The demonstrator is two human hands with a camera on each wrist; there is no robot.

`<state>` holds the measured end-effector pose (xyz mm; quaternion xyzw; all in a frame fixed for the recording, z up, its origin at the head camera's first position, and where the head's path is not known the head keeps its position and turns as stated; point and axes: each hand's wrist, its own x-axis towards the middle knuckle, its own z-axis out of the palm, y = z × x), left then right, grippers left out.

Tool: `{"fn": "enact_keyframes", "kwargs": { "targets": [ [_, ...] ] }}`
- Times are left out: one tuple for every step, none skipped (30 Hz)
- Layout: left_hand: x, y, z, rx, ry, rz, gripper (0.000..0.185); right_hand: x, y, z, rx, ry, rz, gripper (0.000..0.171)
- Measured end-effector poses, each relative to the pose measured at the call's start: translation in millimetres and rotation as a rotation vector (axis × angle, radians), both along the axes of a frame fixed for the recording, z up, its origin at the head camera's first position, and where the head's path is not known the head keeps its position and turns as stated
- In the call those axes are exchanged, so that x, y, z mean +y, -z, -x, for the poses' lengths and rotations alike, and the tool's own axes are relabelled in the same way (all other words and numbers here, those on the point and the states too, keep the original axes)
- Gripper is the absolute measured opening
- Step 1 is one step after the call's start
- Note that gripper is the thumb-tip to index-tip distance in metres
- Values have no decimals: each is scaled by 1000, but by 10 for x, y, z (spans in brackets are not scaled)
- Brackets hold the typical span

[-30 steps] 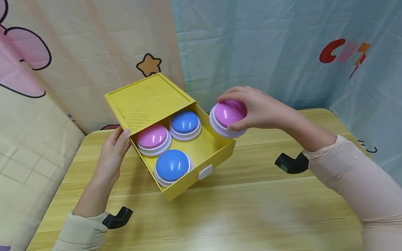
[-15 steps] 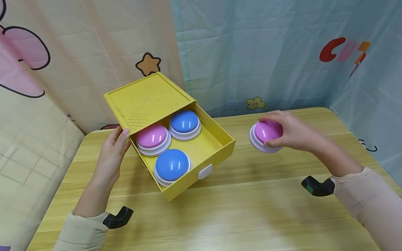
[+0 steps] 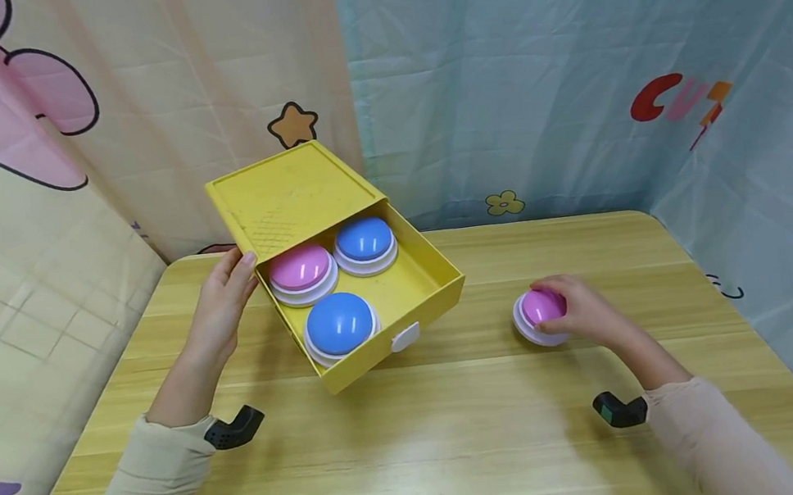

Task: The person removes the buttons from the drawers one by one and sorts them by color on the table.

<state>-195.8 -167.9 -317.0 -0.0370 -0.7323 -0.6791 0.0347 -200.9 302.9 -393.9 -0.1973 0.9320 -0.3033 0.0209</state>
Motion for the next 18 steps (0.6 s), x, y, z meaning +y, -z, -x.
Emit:
{"fn": "enact_keyframes", "kwargs": {
  "targets": [
    [0, 0, 1, 0, -1, -1, 75, 11, 46, -1, -7, 6, 1, 60],
    [0, 0, 2, -2, -2, -3, 75, 23, 90, -3, -11, 13, -2, 60],
    [1, 0, 4, -3, -2, -5, 75, 32, 128, -8, -14, 22, -8, 60],
    [3, 0, 6, -4, -2, -6, 75, 41, 164, -15, -24, 31, -13, 61],
    [5, 1, 8, -6, -3, -7, 76, 45, 195, -23, -31, 37, -15, 61],
    [7, 2, 9, -7, -3, -8, 76, 49, 223, -29, -38, 44, -15, 61],
    [9, 5, 10, -7, -4, -9, 76, 48, 243, -35, -43, 50, -13, 61],
    [9, 5, 10, -5, -4, -10, 76, 47, 258, -40, -47, 56, -11, 62],
    [9, 6, 10, -3, -3, -14, 76, 42, 268, -45, -50, 61, -6, 62],
    [8, 7, 7, -2, -2, -16, 76, 36, 272, -49, -53, 61, 1, 62],
    [8, 8, 5, 2, -2, -19, 75, 30, 275, -50, -54, 63, 6, 62],
    [6, 10, 3, 7, -2, -22, 75, 27, 276, -50, -55, 64, 9, 62],
    [4, 11, 1, 11, -1, -26, 75, 23, 274, -50, -56, 64, 10, 62],
    [3, 12, 0, 13, 0, -27, 75, 22, 268, -51, -59, 61, 12, 63],
    [2, 12, -3, 15, 0, -27, 75, 22, 262, -52, -65, 59, 18, 64],
    [2, 12, -4, 18, 0, -26, 74, 26, 253, -52, -74, 56, 24, 65],
    [2, 12, -4, 20, 0, -25, 74, 32, 242, -52, -81, 57, 31, 66],
    [1, 12, -3, 20, 1, -23, 74, 37, 224, -52, -86, 55, 36, 68]
  ]
}}
